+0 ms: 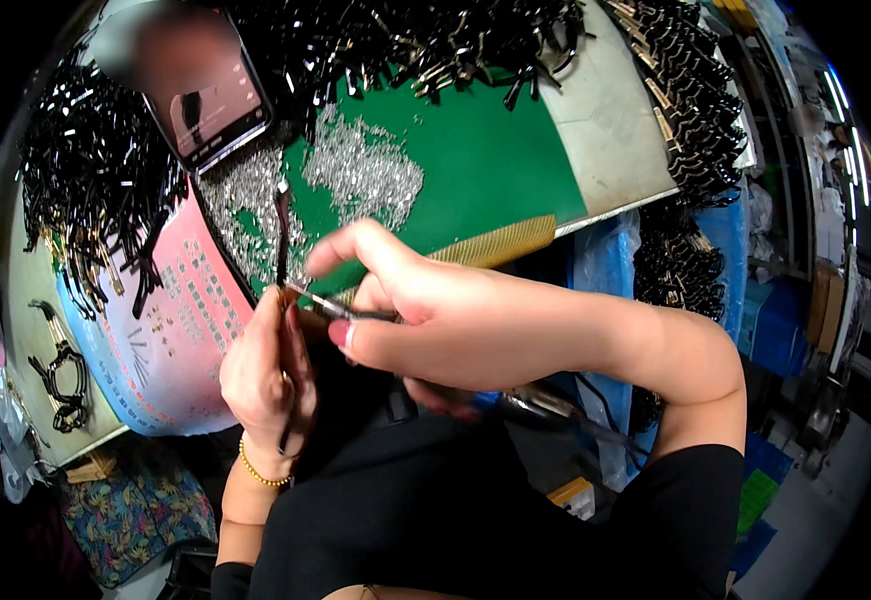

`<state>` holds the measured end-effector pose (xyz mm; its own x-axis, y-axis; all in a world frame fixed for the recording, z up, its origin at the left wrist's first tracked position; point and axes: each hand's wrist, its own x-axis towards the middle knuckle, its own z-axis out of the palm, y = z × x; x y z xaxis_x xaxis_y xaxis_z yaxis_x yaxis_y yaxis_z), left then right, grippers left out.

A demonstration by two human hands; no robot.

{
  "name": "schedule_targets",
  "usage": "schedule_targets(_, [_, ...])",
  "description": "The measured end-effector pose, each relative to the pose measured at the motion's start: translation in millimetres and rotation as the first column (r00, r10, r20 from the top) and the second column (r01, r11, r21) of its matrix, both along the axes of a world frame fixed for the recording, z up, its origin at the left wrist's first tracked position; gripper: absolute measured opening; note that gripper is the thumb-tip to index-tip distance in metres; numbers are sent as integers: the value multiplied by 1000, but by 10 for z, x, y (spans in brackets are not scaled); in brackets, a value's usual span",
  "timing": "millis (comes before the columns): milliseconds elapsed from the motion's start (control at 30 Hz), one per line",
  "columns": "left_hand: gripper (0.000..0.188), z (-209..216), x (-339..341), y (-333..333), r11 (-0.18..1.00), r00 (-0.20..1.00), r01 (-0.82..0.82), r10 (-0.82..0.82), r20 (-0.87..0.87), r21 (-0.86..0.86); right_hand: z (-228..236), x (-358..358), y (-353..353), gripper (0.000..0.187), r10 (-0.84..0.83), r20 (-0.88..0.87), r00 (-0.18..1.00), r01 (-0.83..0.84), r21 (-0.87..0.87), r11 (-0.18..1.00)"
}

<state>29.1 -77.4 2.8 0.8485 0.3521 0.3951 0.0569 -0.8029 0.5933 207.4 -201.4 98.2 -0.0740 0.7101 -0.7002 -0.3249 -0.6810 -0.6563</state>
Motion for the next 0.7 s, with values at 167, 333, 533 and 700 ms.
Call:
schedule_targets(167, [33, -5, -2, -2, 999, 999, 42, -42, 2, 20, 31, -57, -34, 49, 58, 171, 984, -60, 10, 998])
schedule_targets(333, [28, 144, -48, 168, 1000, 999, 0, 0, -32, -9, -55, -110, -161, 52, 10, 864, 504, -407, 227, 885])
schedule_targets(533, [27, -214, -281, 607, 780, 852, -366, 501, 156, -508, 89, 816, 515, 20, -332, 897, -292, -359, 219, 907])
schedule_targets(700, [24, -185, -348, 649, 773, 895, -308, 433, 106, -554, -56, 1145, 1062, 8, -342, 730, -591, -368, 133, 920])
